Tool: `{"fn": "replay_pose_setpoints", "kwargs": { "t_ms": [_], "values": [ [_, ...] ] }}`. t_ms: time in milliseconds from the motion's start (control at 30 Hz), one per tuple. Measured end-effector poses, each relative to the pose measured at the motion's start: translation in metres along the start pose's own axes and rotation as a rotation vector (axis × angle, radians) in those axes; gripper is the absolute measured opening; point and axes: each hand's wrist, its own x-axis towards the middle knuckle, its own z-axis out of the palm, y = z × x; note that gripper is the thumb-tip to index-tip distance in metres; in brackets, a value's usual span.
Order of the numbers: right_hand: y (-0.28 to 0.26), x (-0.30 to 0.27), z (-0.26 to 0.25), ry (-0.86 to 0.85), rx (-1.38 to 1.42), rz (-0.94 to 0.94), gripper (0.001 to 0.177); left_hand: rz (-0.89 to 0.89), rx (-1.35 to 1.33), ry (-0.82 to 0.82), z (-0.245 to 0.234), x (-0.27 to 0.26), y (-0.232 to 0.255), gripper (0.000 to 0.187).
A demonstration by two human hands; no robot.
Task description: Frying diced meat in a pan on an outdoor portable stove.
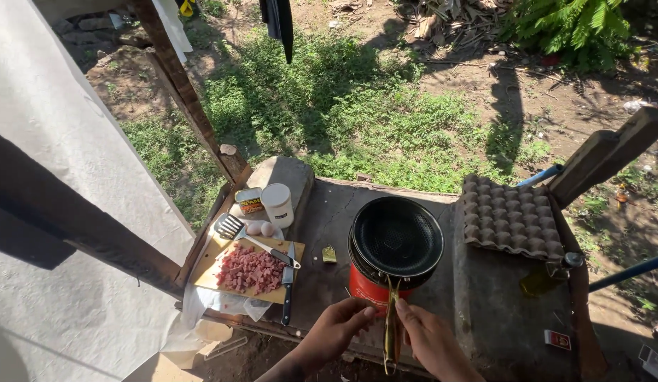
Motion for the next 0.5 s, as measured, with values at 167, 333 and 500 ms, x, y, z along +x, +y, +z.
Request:
{"fn": "replay_pose_setpoints", "kwargs": {
  "t_ms": [167, 333, 500],
  "values": [
    [-0.071, -0.042, -0.012, 0.539, -0.291, -0.272, 0.039, 0.058, 0.0, 0.044, -0.028, -0.001, -0.001, 0.041],
    [-0.132, -0.066, 0.014, 0.622, -0.183, -0.622, 0.028, 0.076, 0.009, 0.099, -0.061, 0.001, -0.031, 0.04],
    [-0.195, -0.057, 0.077, 0.005, -0.337, -0.635, 0.024, 0.005, -0.098, 0.296, -0.097, 0.006, -0.108, 0.032]
  ]
}}
